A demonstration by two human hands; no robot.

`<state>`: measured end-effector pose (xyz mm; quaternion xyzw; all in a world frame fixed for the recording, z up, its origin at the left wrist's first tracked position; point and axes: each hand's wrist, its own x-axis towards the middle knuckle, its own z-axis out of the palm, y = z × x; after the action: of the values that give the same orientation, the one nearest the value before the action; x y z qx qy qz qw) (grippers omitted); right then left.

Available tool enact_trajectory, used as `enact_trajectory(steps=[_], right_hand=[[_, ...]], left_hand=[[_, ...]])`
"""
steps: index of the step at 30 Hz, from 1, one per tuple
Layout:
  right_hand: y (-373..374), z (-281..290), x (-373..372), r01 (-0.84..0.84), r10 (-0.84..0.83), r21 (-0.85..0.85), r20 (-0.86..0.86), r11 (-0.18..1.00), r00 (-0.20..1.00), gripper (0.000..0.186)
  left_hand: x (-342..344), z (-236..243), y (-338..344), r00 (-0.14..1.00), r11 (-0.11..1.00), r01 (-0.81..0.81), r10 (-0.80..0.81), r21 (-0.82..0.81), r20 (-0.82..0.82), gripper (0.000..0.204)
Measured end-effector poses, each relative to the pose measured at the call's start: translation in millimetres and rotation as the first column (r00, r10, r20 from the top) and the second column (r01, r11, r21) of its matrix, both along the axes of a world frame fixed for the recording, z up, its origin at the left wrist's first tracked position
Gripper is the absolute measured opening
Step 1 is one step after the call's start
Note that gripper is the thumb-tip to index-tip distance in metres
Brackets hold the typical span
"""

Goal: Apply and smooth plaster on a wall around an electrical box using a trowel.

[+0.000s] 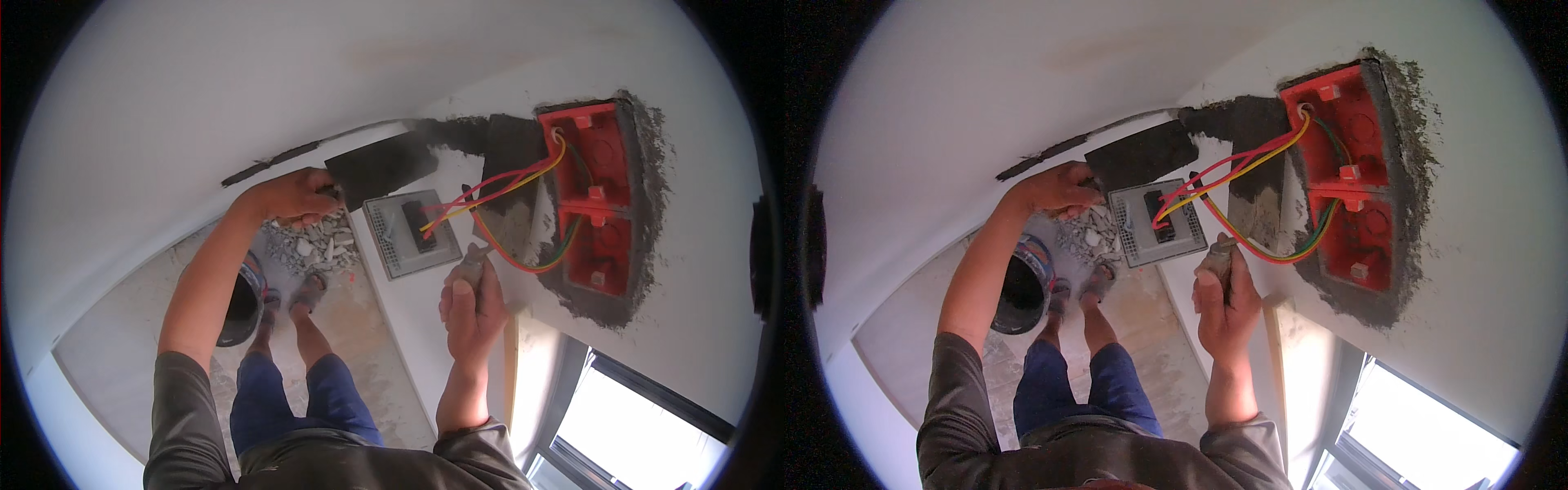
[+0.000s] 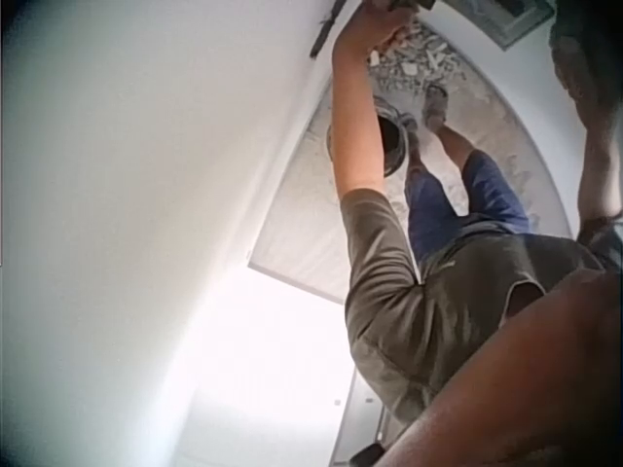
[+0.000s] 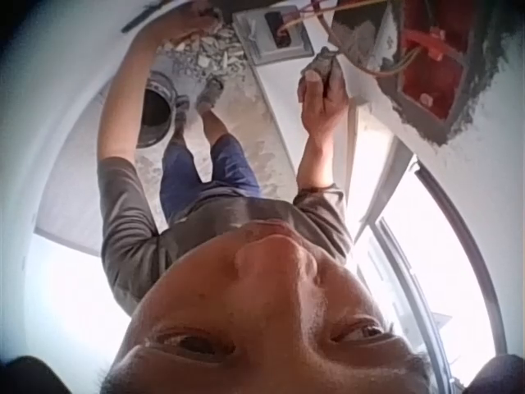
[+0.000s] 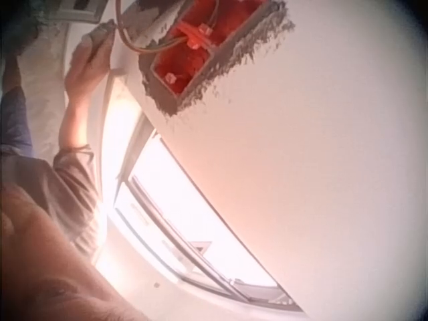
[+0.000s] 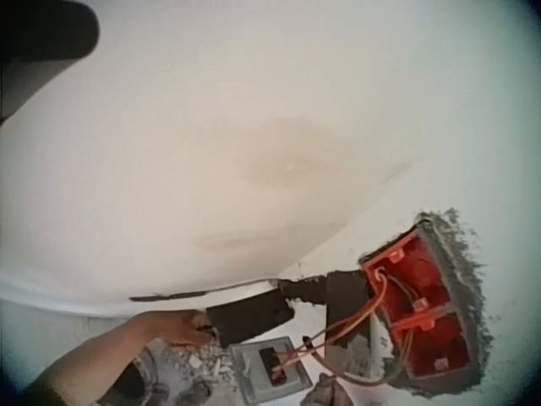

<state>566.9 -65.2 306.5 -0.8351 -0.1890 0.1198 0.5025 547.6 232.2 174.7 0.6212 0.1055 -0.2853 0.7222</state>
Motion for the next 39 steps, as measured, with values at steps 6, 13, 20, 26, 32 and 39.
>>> enact_trajectory(steps=[6,13,20,26,32,39], right_hand=[[6.4,2.2,-5.1,0.072,-0.063,0.076,-0.118,0.995,0.991,0.042],[8.0,-1.9,-19.7,0.153,-0.108,0.221,-0.202,0.963,0.973,0.043],[3.5,-9.9,-35.4,0.176,-0.131,0.213,-0.212,0.961,0.968,0.046],[-21.2,-32.1,-38.2,0.067,-0.052,0.163,-0.094,0.984,0.994,0.044],[-4.9,-31.0,-14.6,0.034,-0.033,-0.078,0.020,0.996,0.999,0.033],[-5.4,-34.0,-31.6,0.141,-0.140,0.008,-0.089,0.990,0.986,0.038]], left_hand=[[-0.2,6.4,2.3,1.000,0.998,0.028,-0.029,0.062,0.009,0.024],[-0.8,-3.5,3.4,0.999,0.999,0.030,-0.032,0.039,0.037,0.022],[-0.6,-9.1,3.2,0.999,0.999,0.026,-0.028,0.043,0.023,0.022],[0.6,0.7,2.7,0.998,0.998,0.041,-0.043,0.057,0.047,0.026],[-5.9,-4.9,6.1,0.997,0.997,0.035,-0.039,0.063,0.065,0.029],[-5.0,-2.0,2.5,0.996,1.000,-0.010,0.013,-0.024,0.087,0.024]])
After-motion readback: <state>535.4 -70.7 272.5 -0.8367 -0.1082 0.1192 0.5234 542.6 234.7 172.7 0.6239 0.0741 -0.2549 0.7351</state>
